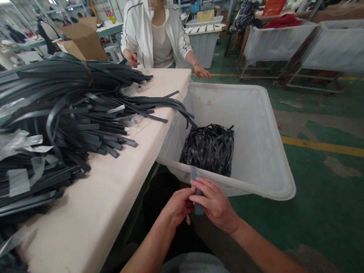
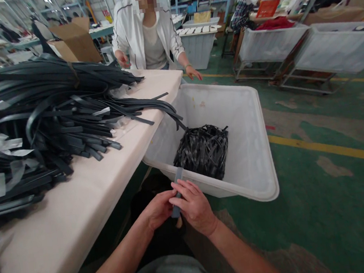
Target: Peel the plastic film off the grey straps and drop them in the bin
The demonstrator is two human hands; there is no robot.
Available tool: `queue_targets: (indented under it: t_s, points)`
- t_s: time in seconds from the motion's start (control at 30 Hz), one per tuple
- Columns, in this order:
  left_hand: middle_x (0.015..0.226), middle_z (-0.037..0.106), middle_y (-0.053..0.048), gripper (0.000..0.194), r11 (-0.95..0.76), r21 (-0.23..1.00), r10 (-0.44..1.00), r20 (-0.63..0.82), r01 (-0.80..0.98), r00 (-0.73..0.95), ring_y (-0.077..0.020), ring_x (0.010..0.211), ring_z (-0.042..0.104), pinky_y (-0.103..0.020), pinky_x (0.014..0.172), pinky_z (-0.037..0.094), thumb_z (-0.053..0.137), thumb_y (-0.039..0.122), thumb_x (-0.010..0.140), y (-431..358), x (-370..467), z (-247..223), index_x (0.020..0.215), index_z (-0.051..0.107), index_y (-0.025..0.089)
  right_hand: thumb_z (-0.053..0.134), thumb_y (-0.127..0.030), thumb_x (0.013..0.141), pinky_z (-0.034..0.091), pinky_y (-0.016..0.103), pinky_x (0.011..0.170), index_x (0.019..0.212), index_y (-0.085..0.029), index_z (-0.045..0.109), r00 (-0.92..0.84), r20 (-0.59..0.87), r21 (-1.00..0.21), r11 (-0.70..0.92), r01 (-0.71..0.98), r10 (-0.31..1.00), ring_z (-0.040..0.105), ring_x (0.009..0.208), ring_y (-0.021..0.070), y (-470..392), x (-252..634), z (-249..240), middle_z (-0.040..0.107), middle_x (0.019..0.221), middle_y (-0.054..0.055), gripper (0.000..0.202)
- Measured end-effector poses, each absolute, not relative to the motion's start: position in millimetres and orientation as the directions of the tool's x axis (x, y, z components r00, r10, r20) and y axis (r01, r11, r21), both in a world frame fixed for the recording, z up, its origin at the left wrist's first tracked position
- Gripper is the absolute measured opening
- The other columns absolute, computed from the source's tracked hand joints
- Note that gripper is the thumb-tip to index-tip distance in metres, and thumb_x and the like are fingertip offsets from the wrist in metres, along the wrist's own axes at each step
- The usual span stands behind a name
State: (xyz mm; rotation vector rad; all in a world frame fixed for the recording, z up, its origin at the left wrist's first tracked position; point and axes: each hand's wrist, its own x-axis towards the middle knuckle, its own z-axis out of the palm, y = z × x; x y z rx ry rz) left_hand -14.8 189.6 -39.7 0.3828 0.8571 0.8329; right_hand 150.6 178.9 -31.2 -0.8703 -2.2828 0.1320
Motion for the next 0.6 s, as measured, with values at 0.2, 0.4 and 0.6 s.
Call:
queue_targets:
  t_s: [0.2, 0.4, 0.6]
  points:
    - [0.074, 0.066, -0.006, 0.046, 0.766, 0.397, 0.633, -0.607, -0.506, 0.481, -0.0177, 0.07, 0.064, -0.031, 0.068, 0.051, 0.059, 0.058, 0.083, 181.3, -12.8, -47.9, 0.091, 0.067, 0.013, 0.043, -0.021, 0.098, 0.054, 0.035, 0.089, 0.117, -0.021, 0.066, -0.48, 0.472, -0.618, 0.665, 0.418, 0.74, 0.068, 0.101, 0.0192, 181.0, 147.9, -15.6, 0.073, 0.108, 0.008, 0.029]
    - [0.086, 0.073, -0.011, 0.038, 0.756, 0.424, 0.635, -0.658, -0.498, 0.405, -0.0167, 0.071, 0.068, -0.026, 0.065, 0.054, 0.059, 0.05, 0.089, 191.6, -7.5, -48.7, 0.094, 0.064, 0.012, 0.054, -0.049, 0.093, 0.05, 0.023, 0.053, 0.101, -0.016, 0.066, -0.559, -0.245, -0.96, -0.278, 0.027, 0.792, 0.069, 0.067, 0.0173, 132.8, 129.4, 17.7, 0.073, 0.083, 0.008, 0.036]
    - [0.092, 0.073, -0.011, 0.028, 0.628, 0.634, 0.767, -0.604, -0.451, 0.218, -0.013, 0.066, 0.067, -0.022, 0.058, 0.052, 0.064, 0.037, 0.087, 230.0, -12.1, -32.3, 0.097, 0.063, 0.011, 0.072, -0.062, 0.073, 0.042, 0.016, 0.051, 0.087, -0.012, 0.071, -0.76, -0.418, -0.786, -0.618, 0.029, 0.497, 0.057, 0.056, 0.0084, 107.3, 102.0, 10.4, 0.067, 0.072, 0.004, 0.052]
